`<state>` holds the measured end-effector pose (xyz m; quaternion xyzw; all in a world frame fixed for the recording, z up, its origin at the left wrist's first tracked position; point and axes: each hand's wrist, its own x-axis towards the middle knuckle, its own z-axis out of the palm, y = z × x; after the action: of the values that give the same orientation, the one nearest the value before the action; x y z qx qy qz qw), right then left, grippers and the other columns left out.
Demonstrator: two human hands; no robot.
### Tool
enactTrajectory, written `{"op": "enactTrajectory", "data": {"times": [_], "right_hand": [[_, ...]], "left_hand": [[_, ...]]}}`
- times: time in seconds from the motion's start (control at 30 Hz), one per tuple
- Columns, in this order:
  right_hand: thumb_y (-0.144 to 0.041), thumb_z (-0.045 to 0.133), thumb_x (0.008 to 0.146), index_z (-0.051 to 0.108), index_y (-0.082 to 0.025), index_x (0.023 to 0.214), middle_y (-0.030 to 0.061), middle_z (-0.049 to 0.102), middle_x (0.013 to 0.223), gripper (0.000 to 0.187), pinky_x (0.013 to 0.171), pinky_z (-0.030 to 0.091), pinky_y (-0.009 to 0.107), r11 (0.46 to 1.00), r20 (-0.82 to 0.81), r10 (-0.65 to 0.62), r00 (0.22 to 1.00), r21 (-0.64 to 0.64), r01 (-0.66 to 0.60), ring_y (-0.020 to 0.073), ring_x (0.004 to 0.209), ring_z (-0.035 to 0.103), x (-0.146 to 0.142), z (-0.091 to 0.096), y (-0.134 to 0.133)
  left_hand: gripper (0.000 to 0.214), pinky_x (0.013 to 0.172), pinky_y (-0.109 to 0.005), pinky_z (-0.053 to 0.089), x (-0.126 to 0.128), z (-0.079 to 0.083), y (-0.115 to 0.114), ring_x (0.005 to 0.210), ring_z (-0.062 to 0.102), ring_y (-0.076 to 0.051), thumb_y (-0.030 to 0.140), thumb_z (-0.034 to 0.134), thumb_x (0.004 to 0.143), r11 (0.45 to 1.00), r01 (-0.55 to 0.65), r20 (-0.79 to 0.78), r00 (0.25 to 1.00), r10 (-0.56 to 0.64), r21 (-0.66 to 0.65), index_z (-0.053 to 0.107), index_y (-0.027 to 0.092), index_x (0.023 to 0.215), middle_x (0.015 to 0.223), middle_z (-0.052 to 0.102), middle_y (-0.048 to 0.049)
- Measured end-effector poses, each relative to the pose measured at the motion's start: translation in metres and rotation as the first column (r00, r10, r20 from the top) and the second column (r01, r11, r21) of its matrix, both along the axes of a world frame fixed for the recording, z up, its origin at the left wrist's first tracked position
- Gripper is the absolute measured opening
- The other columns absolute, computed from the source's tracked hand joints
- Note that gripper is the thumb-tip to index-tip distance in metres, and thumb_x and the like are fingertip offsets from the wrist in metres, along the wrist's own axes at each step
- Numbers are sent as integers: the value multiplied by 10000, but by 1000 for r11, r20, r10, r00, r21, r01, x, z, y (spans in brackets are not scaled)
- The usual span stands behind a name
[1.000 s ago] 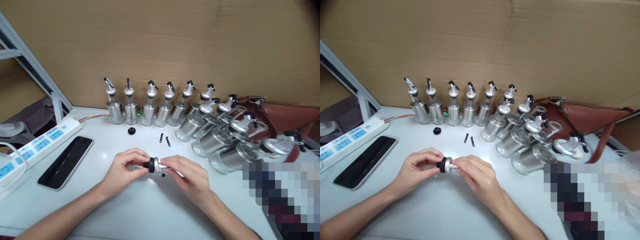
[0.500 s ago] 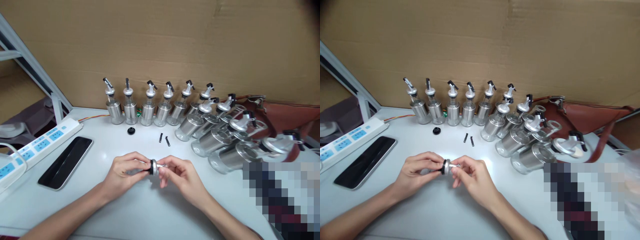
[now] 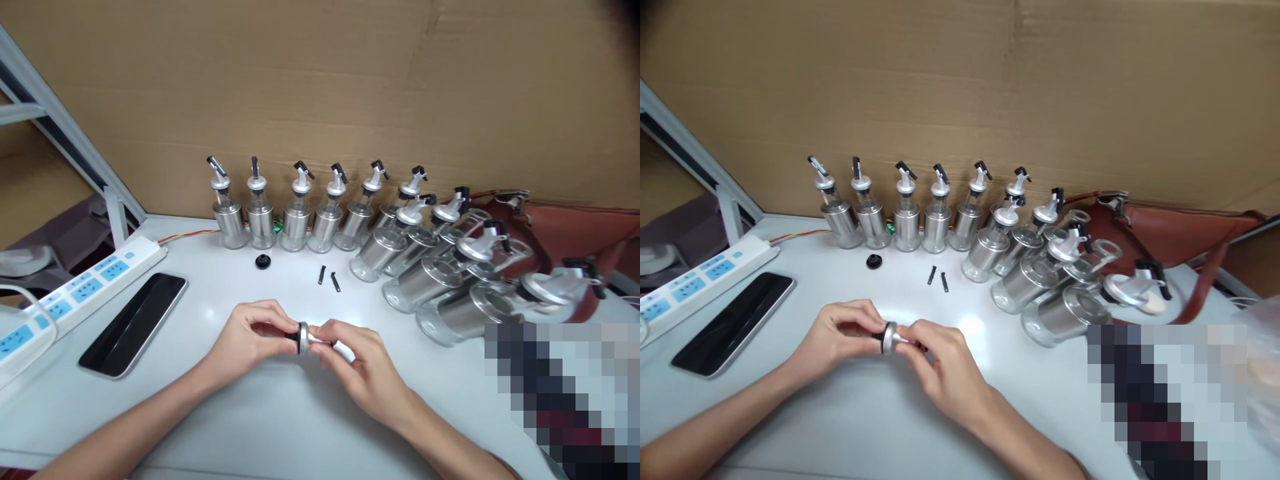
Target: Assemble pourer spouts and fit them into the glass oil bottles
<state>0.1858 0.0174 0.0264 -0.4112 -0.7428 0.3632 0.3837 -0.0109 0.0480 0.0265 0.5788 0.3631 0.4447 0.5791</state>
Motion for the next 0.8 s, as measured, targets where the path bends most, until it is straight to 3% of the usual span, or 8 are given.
{"op": "enactTrajectory", "data": {"times": [0.1, 0.2, 0.33, 0.43, 0.6, 0.8], "right_hand": [[-210, 516, 912, 589, -174, 757, 8, 603, 662, 175, 518, 362, 211, 999, 38, 12, 999, 35, -13, 108, 558, 506, 0, 4, 0], [-253, 523, 904, 582, -176, 747, -7, 574, 633, 184, 461, 329, 195, 988, 8, 12, 1000, -155, -10, 104, 541, 520, 1, 9, 1], [-343, 565, 865, 561, -172, 750, -31, 545, 591, 206, 477, 378, 201, 896, -148, -9, 989, -441, -58, 91, 469, 531, 1, 6, 4], [-430, 631, 816, 543, -171, 751, -38, 557, 576, 282, 464, 401, 206, 815, -273, -48, 961, -567, -121, 86, 430, 530, 0, 1, 6], [-508, 722, 742, 544, -166, 754, -36, 595, 571, 386, 448, 432, 206, 742, -413, -107, 904, -638, -204, 90, 421, 566, -1, 1, 8], [-477, 728, 765, 533, -175, 769, -39, 631, 566, 359, 432, 430, 204, 665, -575, -135, 807, -656, -356, 94, 394, 580, -3, 1, 11]], "left_hand": [[212, 614, -146, 553, 1, -1, -2, 639, 681, -99, 19, 792, 607, 1000, 6, -3, 1000, -6, -2, 782, 222, 667, 690, 707, -5], [196, 675, -165, 556, 2, -3, -6, 711, 692, -115, 27, 774, 668, 991, -4, -51, 999, 11, 137, 785, 214, 724, 734, 714, -20], [149, 687, -203, 558, 1, -5, -10, 732, 691, -141, 42, 736, 745, 934, 56, -155, 988, -1, 352, 765, 180, 790, 773, 710, -46], [131, 676, -212, 554, 0, -6, -10, 735, 683, -148, 26, 690, 788, 866, 109, -228, 974, 6, 488, 730, 150, 798, 783, 690, -58], [124, 686, -207, 552, -1, -6, -7, 759, 669, -140, 35, 645, 832, 762, 146, -272, 961, 41, 631, 689, 143, 872, 824, 659, -61], [224, 745, -217, 546, 1, -3, -12, 835, 650, -138, 70, 639, 838, 801, 77, -249, 964, 92, 594, 660, 182, 1030, 930, 635, -57]]}}
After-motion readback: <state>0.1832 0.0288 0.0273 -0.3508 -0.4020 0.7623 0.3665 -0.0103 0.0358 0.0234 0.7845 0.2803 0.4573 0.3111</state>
